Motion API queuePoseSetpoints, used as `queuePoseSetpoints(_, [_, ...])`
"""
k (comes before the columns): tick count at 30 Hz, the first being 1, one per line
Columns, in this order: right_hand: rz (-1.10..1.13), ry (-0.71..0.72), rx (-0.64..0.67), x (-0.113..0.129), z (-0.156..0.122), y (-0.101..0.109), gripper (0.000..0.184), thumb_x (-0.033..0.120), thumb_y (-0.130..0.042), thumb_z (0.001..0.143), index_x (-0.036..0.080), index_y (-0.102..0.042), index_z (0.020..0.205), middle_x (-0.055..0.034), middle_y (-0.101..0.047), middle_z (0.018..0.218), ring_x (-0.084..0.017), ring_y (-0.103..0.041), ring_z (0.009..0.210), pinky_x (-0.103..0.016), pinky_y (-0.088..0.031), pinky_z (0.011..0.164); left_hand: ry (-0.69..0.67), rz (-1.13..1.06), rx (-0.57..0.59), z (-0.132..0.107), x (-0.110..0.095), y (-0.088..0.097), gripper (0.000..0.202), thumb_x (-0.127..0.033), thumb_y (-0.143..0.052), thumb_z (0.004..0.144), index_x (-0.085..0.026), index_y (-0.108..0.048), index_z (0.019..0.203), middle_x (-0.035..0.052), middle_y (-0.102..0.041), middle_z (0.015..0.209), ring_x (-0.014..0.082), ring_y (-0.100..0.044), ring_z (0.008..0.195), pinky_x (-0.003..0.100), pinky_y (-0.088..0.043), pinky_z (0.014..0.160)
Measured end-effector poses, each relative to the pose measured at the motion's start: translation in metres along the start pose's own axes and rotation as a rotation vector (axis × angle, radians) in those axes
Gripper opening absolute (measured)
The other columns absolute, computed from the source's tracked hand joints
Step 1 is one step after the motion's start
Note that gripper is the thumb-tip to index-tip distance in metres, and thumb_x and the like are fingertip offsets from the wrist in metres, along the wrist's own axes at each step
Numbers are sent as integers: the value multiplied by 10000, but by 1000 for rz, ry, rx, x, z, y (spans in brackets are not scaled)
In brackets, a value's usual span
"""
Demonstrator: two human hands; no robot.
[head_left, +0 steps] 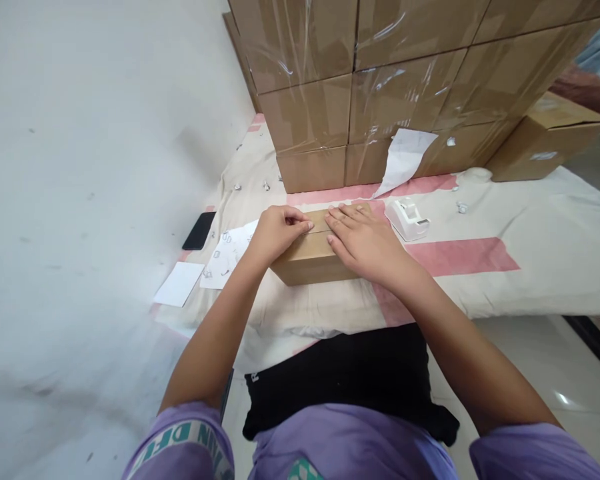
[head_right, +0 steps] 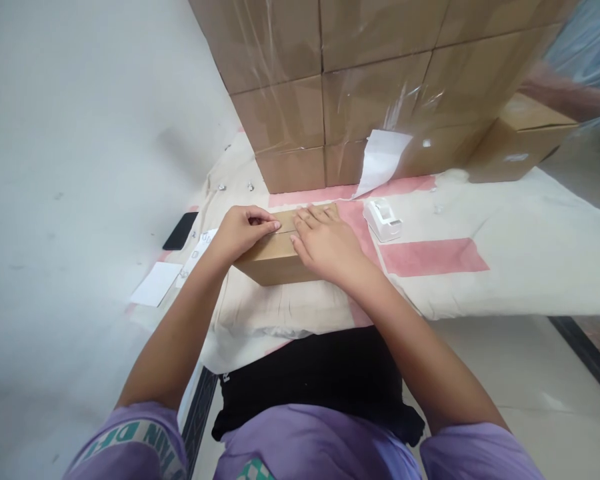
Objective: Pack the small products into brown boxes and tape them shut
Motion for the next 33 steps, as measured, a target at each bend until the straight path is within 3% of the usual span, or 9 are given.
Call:
queuePoseSetpoints(4, [6,-5,10,2,0,3,493,307,-363,1050,50,-596,1400,-191,-564,1483,-353,-494,1406,-559,-335,1185,-59,95,-50,-4,0,-1,168,-322,-715,803,-204,-777,903,39,-692,899,178,-604,800,334,-492,818])
queuePoseSetpoints(7, [-6,-5,16,4,-1,5,506,305,-340,1057,34,-590,1404,-194,-562,1483,-351,-495,1403,-541,-329,1188,-59,238,-88,-5,3,1,426,-422,-692,826,-251,-705,1216,79,-650,1140,267,-585,1059,425,-456,984])
queuePoseSetpoints(9, [-19,-8,20,5,-1,6,512,307,-333,1059,29,-585,1408,-190,-560,1487,-347,-495,1402,-528,-327,1190,31,311,-64,-4,10,1,489,-526,-629,858,-294,-659,1287,90,-622,1262,337,-501,1233,508,-385,1076])
queuePoseSetpoints(13, [-36,-35,42,6,-1,5,511,294,-324,1056,24,-592,1397,-196,-544,1500,-347,-490,1408,-532,-322,1191,49,383,159,-3,13,-3,524,-613,-514,890,-312,-595,1312,70,-593,1392,367,-427,1346,595,-278,1138])
queuePoseSetpoints(16, [-47,-46,71,7,0,4,520,274,-305,1054,1,-587,1396,-208,-535,1504,-355,-478,1417,-541,-317,1194,-12,424,357,-3,9,-3,737,-670,-593,798,-304,-473,1426,86,-505,1494,372,-416,1369,577,-277,1147])
queuePoseSetpoints(19, [-49,-61,85,6,-1,3,531,280,-299,1056,-1,-573,1413,-202,-520,1518,-359,-463,1431,-549,-309,1202,16,428,446,-4,10,1,896,-710,-664,701,-293,-430,1459,111,-467,1514,386,-420,1365,553,-307,1136])
queuePoseSetpoints(23, [-43,-68,51,4,-1,3,526,297,-311,1055,20,-581,1412,-186,-539,1507,-350,-468,1427,-548,-314,1201,-1,394,378,-2,8,-2,808,-719,-639,732,-286,-481,1396,104,-505,1483,368,-413,1373,566,-279,1146])
queuePoseSetpoints(26, [-49,-57,21,4,-1,3,519,299,-318,1054,28,-592,1401,-181,-560,1490,-346,-487,1409,-542,-328,1189,28,351,217,0,11,-3,628,-690,-606,789,-278,-569,1263,88,-603,1363,351,-469,1311,551,-315,1112])
queuePoseSetpoints(33, [-59,-29,-15,4,-1,3,501,294,-321,1046,68,-627,1372,-178,-587,1463,-342,-521,1377,-548,-363,1156,67,125,77,15,20,-4,330,-576,-618,838,-247,-637,866,28,-709,932,231,-622,877,363,-451,784])
Point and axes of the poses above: each hand's wrist, its own z-axis towards the middle knuckle, its own y-axis out of the back of the hand, x = y × z, the point moved 7 cm from there along z, towards the middle knuckle
